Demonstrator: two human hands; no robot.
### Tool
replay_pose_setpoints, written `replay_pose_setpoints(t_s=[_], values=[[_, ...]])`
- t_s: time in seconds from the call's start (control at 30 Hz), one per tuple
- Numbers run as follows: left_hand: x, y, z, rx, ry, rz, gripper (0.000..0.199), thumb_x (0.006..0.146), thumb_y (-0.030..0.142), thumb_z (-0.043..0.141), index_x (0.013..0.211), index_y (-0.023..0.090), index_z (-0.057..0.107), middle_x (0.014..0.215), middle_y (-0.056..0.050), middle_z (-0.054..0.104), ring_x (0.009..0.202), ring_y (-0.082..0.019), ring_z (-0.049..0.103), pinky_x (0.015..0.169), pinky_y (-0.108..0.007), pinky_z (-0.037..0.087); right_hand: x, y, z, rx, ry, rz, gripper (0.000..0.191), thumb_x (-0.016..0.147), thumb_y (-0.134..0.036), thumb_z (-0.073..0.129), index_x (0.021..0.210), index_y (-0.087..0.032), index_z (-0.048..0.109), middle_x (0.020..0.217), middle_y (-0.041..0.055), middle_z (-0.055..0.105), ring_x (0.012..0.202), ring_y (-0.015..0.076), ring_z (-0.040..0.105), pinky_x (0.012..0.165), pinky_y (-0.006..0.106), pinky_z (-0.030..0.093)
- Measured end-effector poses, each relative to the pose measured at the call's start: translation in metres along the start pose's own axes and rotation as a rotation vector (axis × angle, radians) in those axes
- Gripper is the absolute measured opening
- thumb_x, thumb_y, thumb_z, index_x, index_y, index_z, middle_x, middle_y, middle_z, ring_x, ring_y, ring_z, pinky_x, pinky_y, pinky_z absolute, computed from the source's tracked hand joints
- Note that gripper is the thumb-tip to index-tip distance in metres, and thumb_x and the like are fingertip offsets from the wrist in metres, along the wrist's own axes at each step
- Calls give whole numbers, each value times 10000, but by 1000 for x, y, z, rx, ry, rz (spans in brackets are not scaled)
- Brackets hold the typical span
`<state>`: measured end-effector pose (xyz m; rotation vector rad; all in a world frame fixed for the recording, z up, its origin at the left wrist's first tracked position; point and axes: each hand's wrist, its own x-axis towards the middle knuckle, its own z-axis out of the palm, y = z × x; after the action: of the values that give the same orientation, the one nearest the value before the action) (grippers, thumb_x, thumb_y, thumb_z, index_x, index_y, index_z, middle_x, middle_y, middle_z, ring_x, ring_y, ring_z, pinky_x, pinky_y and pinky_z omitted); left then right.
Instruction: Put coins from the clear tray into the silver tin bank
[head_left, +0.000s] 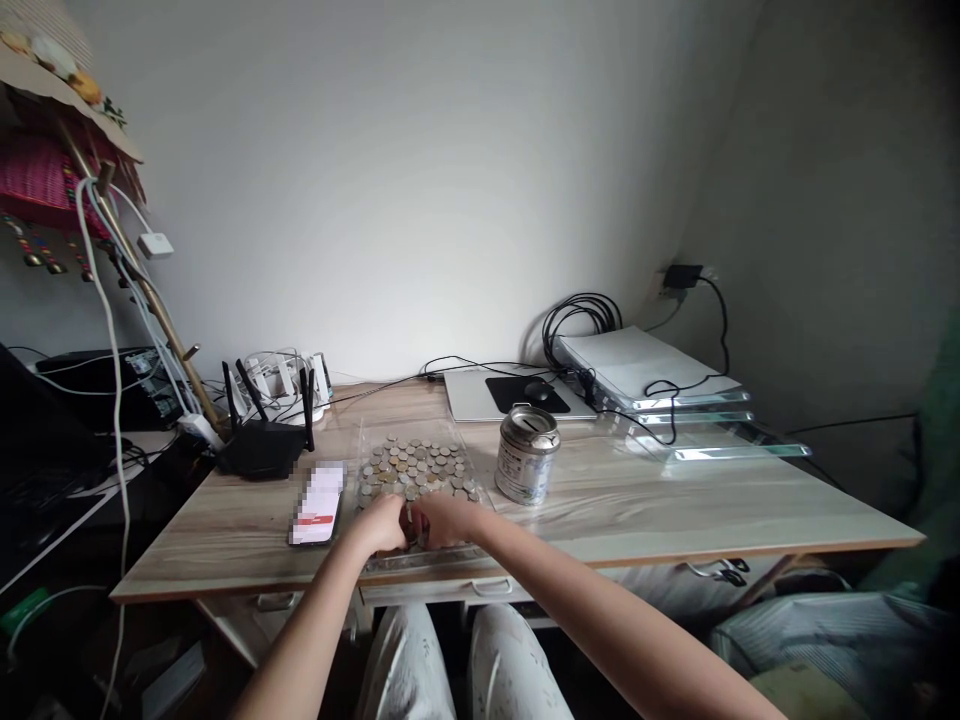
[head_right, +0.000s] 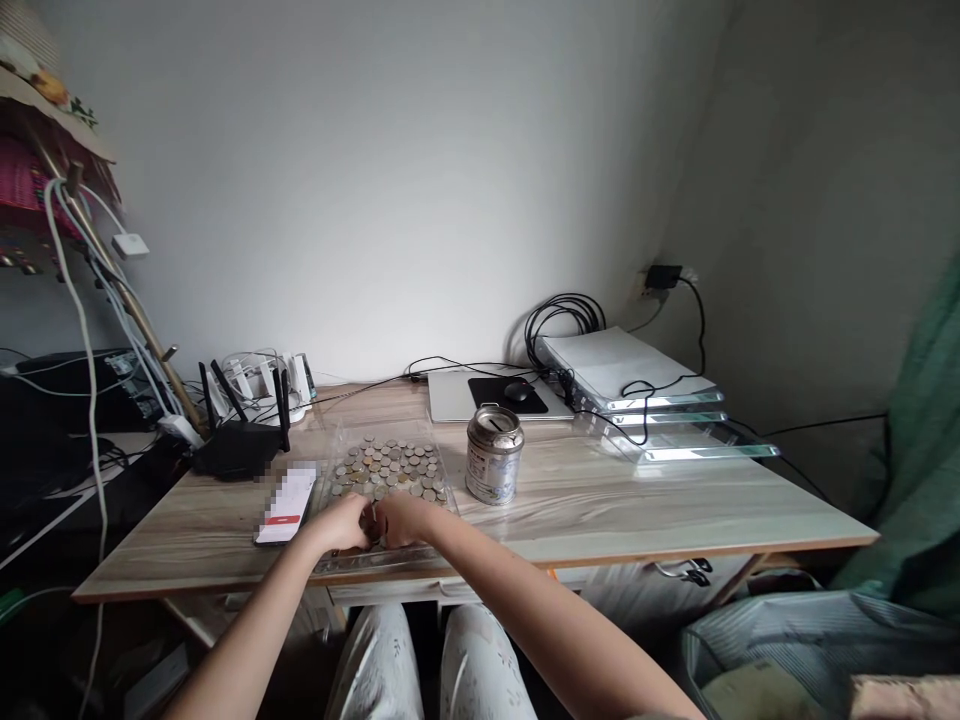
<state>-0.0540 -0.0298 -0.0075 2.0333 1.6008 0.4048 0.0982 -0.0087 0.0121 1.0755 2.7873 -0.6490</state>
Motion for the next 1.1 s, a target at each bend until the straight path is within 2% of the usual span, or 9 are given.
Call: replay_pose_setpoints(t_s=[0.13, 0.33, 0.4, 0.53, 0.6, 0.67, 0.8, 0.93, 1.1], values=[[-4, -2, -3, 17, -41, 30, 307, 421, 155, 655, 725, 172, 617, 767, -69, 644, 634, -188, 576, 524, -241, 388, 1, 5, 2, 11, -80, -55, 271, 536, -135, 542, 767, -174, 676, 686, 3, 648, 566, 119, 547, 470, 180, 369], [-6, -1, -15, 68, -240, 83, 155, 472, 159, 608, 622, 181, 640, 606, -3, 619, 518, -129, 527, 471, -208, 355, -6, 17, -7, 213, -230, 90, 258, 531, -141, 558, 760, -189, 668, 542, -48, 573, 447, 78, 487, 440, 174, 370], [-8, -1, -19, 67, -304, 124, 161, 503, 154, 578, 639, 189, 657, 605, 7, 625, 525, -118, 526, 477, -199, 358, -10, 20, -11, 244, -247, 98, 240, 524, -137, 561, 738, -173, 663, 508, -52, 546, 449, 84, 497, 439, 178, 374], [-10, -9, -16, -38, -306, 103, 132, 544, 148, 555, 612, 183, 663, 590, -3, 629, 530, -122, 542, 494, -206, 388, -18, 29, -9, 316, -212, 84, 188, 511, -142, 572, 684, -152, 646, 502, -47, 545, 441, 91, 506, 426, 182, 382], [-9, -13, -9, -176, -270, -8, 82, 563, 168, 572, 592, 157, 648, 550, -14, 607, 495, -127, 538, 483, -227, 414, -20, 36, -7, 400, -141, 119, 161, 513, -158, 584, 666, -149, 636, 520, -38, 564, 445, 95, 517, 420, 182, 390], [-6, -13, 0, -408, -157, -124, 64, 578, 181, 600, 605, 133, 631, 550, -18, 587, 499, -128, 542, 485, -249, 450, -21, 42, -7, 487, -4, 151, 139, 522, -175, 592, 653, -142, 626, 541, -24, 584, 456, 99, 531, 422, 184, 400], [8, 5, 14, -1149, 208, -175, 87, 630, 122, 619, 717, 119, 612, 733, -47, 613, 632, -106, 570, 623, -270, 513, -16, 46, -22, 671, 367, 83, 122, 583, -228, 589, 654, -130, 596, 552, -1, 601, 482, 98, 542, 445, 182, 411], [30, 33, 27, -1847, 318, -351, 125, 704, 11, 492, 681, 103, 574, 648, -47, 587, 595, -86, 568, 627, -217, 520, -6, 33, -37, 762, 605, 43, 172, 656, -298, 566, 712, -135, 569, 607, 18, 624, 515, 97, 551, 478, 190, 422], [42, 47, 43, -1943, 320, -414, 216, 753, 29, 389, 600, 128, 503, 572, -27, 545, 531, -77, 553, 601, -210, 526, -9, 10, -35, 391, 689, 85, 104, 657, -239, 582, 688, -148, 618, 653, 26, 634, 583, 107, 556, 535, 191, 403]])
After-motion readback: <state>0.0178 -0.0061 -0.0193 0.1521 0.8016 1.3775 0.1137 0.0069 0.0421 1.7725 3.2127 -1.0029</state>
